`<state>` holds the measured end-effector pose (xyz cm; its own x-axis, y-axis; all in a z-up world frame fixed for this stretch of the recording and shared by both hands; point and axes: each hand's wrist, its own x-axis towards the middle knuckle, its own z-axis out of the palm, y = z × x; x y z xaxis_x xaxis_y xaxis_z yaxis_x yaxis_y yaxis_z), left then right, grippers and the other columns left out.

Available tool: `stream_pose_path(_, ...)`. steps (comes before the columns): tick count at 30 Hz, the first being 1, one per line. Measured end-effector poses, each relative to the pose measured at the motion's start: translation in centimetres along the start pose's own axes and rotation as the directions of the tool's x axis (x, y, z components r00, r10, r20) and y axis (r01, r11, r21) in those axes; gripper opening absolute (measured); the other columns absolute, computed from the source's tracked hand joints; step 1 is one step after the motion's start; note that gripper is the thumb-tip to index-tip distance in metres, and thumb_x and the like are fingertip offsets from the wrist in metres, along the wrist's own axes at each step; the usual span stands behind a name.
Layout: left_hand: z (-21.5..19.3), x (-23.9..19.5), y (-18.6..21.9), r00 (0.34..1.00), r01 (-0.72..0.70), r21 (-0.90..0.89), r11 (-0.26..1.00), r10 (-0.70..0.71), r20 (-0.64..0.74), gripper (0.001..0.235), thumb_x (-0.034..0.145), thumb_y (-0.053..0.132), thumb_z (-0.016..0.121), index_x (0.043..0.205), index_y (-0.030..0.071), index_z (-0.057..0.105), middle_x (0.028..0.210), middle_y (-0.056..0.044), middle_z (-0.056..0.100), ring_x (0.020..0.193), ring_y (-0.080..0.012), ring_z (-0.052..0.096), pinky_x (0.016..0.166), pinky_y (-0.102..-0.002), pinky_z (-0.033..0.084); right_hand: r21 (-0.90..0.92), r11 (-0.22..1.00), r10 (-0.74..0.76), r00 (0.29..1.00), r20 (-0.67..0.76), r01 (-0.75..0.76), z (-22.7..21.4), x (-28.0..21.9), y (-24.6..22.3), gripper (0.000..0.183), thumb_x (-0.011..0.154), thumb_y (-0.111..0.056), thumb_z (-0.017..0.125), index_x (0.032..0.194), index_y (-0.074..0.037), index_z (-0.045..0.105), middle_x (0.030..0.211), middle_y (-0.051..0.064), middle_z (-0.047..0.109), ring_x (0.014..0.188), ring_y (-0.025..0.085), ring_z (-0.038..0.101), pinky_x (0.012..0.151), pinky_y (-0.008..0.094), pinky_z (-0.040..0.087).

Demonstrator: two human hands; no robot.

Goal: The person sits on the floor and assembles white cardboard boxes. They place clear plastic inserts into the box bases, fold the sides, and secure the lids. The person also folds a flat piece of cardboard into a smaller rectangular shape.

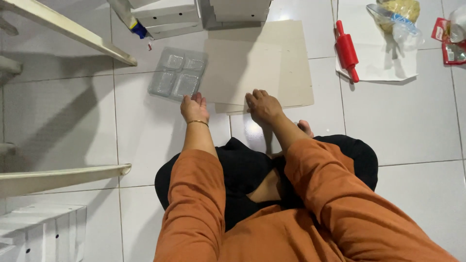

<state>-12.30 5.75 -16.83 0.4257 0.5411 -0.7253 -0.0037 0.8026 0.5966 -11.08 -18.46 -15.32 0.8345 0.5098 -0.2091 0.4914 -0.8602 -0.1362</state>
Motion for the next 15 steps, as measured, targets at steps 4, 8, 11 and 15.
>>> stream_pose_path(4,0.5,0.5,-0.6,1.000,0.007,0.075,0.997,-0.008,0.025,0.063,0.107,0.035,0.053,0.157,0.006,0.027,0.141,-0.024,0.044,0.129,-0.0361,0.057,0.114,-0.056,0.043,-0.213,0.970,-0.167,0.954,-0.251,0.114,2.2,0.1,0.6,0.034,0.094,-0.031,0.061,0.122,-0.011,0.059,0.102,0.011,0.060,0.106,0.032,0.067,0.076,0.038,0.062)
stream_pose_path(8,0.6,-2.7,0.0,1.000,0.017,0.232,0.973,-0.016,-0.005,0.098,0.100,0.042,0.066,0.161,0.004,0.000,0.160,-0.033,0.018,0.149,-0.0478,0.027,0.117,-0.065,0.028,-0.358,0.916,-0.337,0.830,-0.444,0.181,4.5,1.1,1.6,0.034,0.083,-0.032,0.055,0.109,-0.010,0.060,0.077,0.009,0.059,0.069,0.029,0.066,0.056,0.038,0.056)
stream_pose_path(11,2.2,-7.0,1.3,0.999,0.023,0.298,0.954,-0.035,0.036,0.094,0.099,0.045,0.064,0.161,0.002,0.008,0.162,-0.035,0.015,0.152,-0.0503,0.019,0.119,-0.067,0.022,-0.442,0.890,-0.355,0.780,-0.516,0.113,5.0,2.4,3.8,0.016,0.079,-0.030,0.056,0.090,-0.018,0.057,0.074,0.001,0.058,0.061,0.020,0.066,0.052,0.032,0.053)
stream_pose_path(15,5.9,-16.6,4.4,0.937,0.088,0.256,0.963,-0.167,0.306,0.108,0.088,0.058,0.067,0.162,0.002,0.013,0.167,-0.035,0.006,0.155,-0.0502,0.006,0.121,-0.070,0.014,-0.415,0.902,-0.283,0.889,-0.360,0.119,2.1,0.4,4.8,0.013,0.086,-0.021,0.049,0.098,-0.020,0.055,0.084,0.000,0.065,0.072,0.019,0.071,0.058,0.031,0.055)
